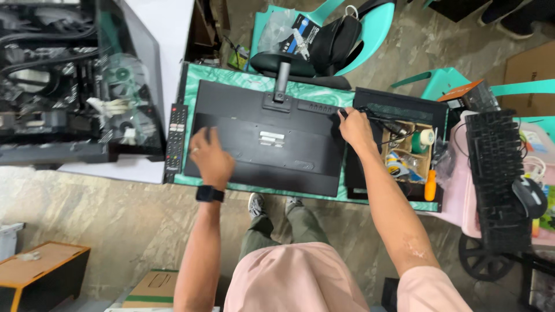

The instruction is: The person flips a monitor face-down on the workbench, attaches its round base stand to the back, and arranges the power and video cables. They then move to an open computer case and plug cables into the ports on the rear panel.

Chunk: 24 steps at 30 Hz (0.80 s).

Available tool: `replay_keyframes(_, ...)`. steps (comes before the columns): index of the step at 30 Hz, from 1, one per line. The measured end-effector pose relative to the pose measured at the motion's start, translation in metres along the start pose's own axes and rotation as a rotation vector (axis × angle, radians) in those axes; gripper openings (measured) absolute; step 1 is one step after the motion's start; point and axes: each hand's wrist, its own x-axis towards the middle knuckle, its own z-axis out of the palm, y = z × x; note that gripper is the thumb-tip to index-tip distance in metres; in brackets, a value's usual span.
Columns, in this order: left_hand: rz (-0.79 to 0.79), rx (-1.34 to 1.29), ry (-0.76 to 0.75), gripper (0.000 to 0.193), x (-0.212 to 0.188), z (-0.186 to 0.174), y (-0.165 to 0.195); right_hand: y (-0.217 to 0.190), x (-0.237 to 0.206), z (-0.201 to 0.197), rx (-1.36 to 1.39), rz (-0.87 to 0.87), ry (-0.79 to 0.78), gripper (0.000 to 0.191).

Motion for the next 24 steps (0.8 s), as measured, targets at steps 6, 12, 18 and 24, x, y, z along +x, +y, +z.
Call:
replay_keyframes(6,0.187,-0.191,-0.015,0.041,-0.002,0.047,0.066,-0.014,0.017,-0.013,0.189,-0.169,-0.321,0.054)
replay_keyframes(12,0.286,-0.163,-0.019,0.038,-0.014,0.074,0.11,0.0,0.04,0.004,0.554,-0.452,-0.648,0.031)
replay_keyframes(18,0.254,-0.118,-0.124,0.031,-0.013,0.081,0.129,0.002,0.061,0.023,0.049,-0.753,-0.543,0.021)
replay_keyframes(24,0.37,-0.138,-0.252,0.031,-0.009,0.097,0.161,-0.002,0.077,0.022,0.007,-0.821,-0.658,0.021)
